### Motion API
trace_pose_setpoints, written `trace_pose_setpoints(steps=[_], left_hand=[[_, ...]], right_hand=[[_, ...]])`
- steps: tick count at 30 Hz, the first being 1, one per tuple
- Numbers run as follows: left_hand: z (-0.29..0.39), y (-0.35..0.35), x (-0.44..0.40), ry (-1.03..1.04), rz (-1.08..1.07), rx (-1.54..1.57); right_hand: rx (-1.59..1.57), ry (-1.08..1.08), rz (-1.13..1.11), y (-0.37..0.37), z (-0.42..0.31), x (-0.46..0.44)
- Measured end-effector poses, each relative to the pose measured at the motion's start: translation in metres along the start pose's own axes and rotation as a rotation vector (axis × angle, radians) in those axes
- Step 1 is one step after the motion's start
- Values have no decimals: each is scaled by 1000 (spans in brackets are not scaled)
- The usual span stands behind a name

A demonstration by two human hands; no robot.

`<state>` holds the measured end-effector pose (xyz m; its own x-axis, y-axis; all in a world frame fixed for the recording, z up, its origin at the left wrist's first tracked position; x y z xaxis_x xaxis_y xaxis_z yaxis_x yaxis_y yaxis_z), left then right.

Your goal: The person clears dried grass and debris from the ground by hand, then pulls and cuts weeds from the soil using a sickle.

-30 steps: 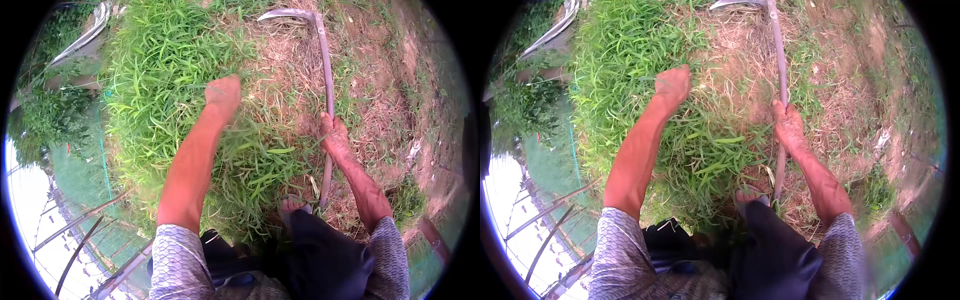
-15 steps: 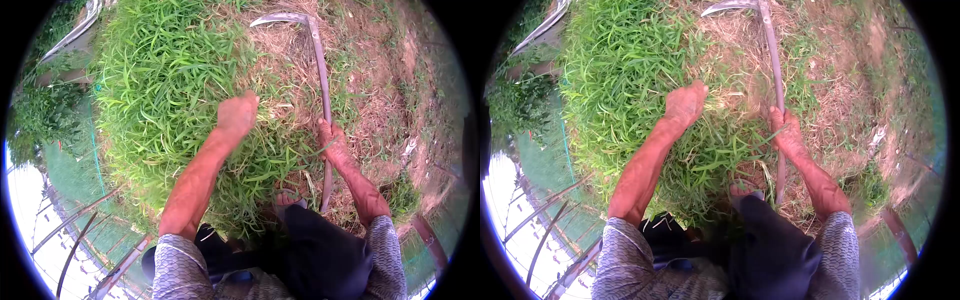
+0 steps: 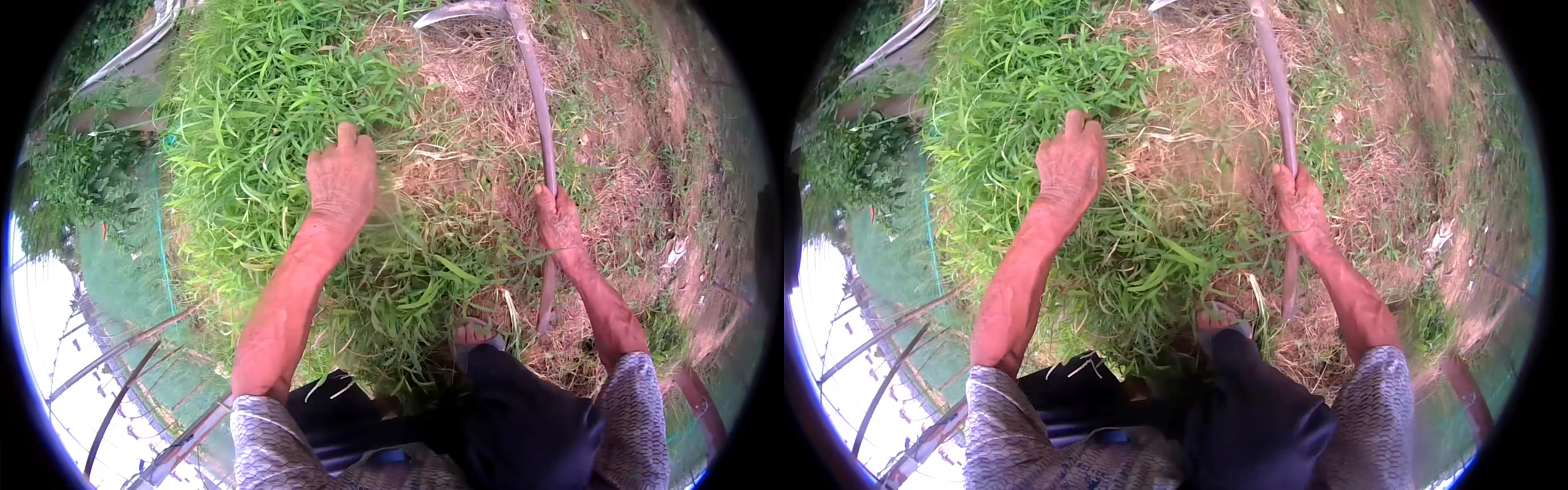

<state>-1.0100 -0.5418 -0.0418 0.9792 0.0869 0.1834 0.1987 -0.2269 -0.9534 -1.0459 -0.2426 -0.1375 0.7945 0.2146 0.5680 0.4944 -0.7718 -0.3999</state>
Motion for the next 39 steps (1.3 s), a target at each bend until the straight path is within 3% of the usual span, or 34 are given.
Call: trace_pose_setpoints(steps=[2,4,7,8,10,11,12,15,17,18,20,22,24,26,28,30,32,34,36,39], left_hand=[[0,8,-23,-12,-44,31],[-14,10,-44,-47,-41,49],[-22,56,-45,-104,-355,12],[-23,66,-49,-90,-359,2],[-34,93,-50,-139,-313,63],[-30,73,-49,-86,-146,71],[-29,74,-48,-86,-150,75],[-30,61,-54,-91,-42,83],[-39,74,-49,-146,-281,261],[-40,67,-39,-156,-275,258],[-15,63,8,-28,-370,344],[11,57,44,8,-355,305],[7,54,42,14,-287,265],[5,77,51,-34,-420,358],[4,76,47,-24,-375,362],[5,73,50,-44,-393,383],[0,65,55,-37,-316,399],[23,76,86,129,-632,316],[49,74,119,143,-636,390],[64,57,120,183,-497,474]], right_hand=[[91,-73,18,14,3,1],[453,26,-177,52,52,35],[398,-174,-59,53,50,54],[385,-163,-55,53,53,52],[125,-245,-90,39,24,34],[72,-102,-98,33,9,25],[20,39,-100,34,-5,15],[-57,29,-35,39,-36,-16],[325,-97,-77,46,26,14],[439,-170,-81,44,56,39],[407,-279,-110,44,56,64],[302,-67,-208,49,61,88],[395,-165,-172,45,59,58],[123,120,-210,38,14,43],[-228,112,-178,45,-6,14],[104,-146,-25,42,9,-2],[491,102,-260,37,73,64],[439,-149,-149,10,120,124],[405,94,-278,20,127,144],[148,99,-287,20,120,120]])
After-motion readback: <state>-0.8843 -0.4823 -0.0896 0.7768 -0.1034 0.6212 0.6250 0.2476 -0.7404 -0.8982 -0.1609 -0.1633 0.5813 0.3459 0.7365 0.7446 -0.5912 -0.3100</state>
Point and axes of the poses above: each hand's wrist, its own x-axis away from the middle knuckle, its own y-axis out of the palm, z = x × y, the point moved 9 cm from there along -x, towards the middle knuckle
